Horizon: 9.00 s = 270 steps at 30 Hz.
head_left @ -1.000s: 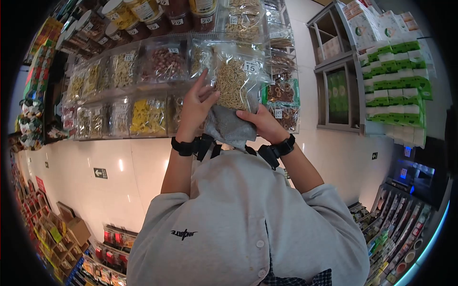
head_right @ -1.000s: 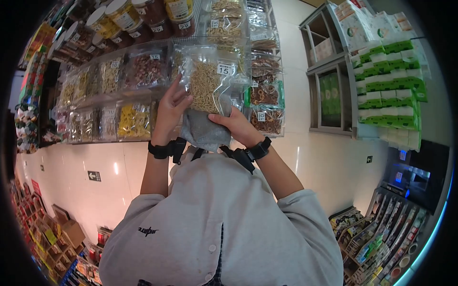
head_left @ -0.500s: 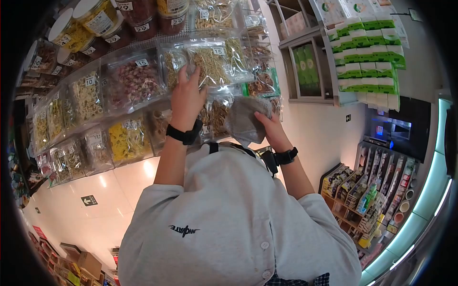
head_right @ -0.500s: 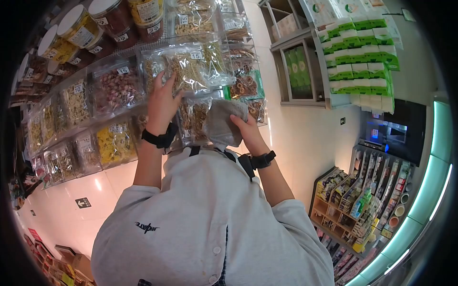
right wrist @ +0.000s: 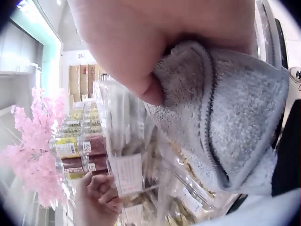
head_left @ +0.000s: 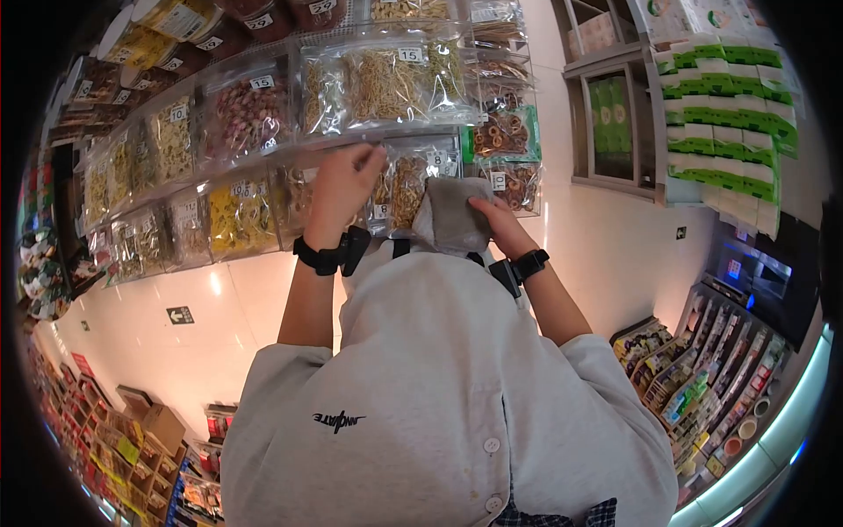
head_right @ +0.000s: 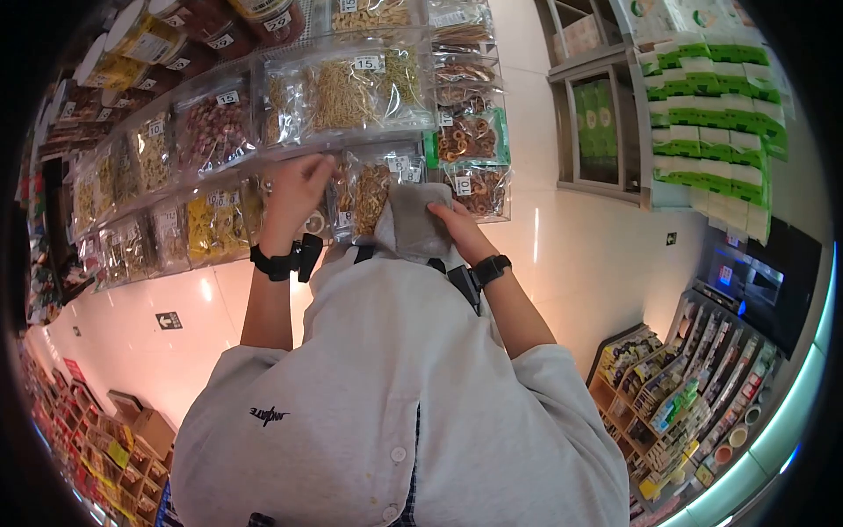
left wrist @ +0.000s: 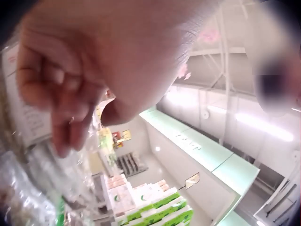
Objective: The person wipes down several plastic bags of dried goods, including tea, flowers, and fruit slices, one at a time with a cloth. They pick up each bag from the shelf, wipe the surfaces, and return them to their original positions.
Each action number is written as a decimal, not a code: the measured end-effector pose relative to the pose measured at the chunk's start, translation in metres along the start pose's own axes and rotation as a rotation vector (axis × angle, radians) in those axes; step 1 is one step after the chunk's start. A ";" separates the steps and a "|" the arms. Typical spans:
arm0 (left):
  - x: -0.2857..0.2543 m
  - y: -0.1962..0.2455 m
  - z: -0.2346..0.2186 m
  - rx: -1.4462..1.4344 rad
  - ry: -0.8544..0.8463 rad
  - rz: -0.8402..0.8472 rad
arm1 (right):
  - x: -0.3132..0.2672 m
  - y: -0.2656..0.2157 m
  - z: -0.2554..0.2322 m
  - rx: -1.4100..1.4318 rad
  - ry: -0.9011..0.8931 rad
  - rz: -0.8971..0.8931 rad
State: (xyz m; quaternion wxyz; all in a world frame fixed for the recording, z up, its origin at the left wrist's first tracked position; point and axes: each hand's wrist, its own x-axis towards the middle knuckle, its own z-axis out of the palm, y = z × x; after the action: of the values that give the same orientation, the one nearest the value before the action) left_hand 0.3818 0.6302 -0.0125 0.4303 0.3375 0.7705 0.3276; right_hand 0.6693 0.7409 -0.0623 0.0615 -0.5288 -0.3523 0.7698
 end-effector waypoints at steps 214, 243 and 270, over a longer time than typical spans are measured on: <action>-0.361 -0.074 0.139 -0.535 0.049 0.061 | -0.195 0.192 0.085 -0.448 -0.296 -0.947; -0.348 -0.081 0.128 -1.553 0.170 0.098 | -0.249 0.173 0.099 -1.392 -0.409 -1.472; -0.315 -0.062 0.148 -1.152 0.064 0.136 | -0.216 0.147 0.038 -0.396 -0.510 -0.623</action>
State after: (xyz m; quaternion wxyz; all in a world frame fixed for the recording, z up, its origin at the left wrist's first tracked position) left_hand 0.6246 0.3749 0.0162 0.4990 0.0875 0.4572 0.7309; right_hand 0.7713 0.5125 0.0224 0.0991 -0.1925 -0.6389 0.7382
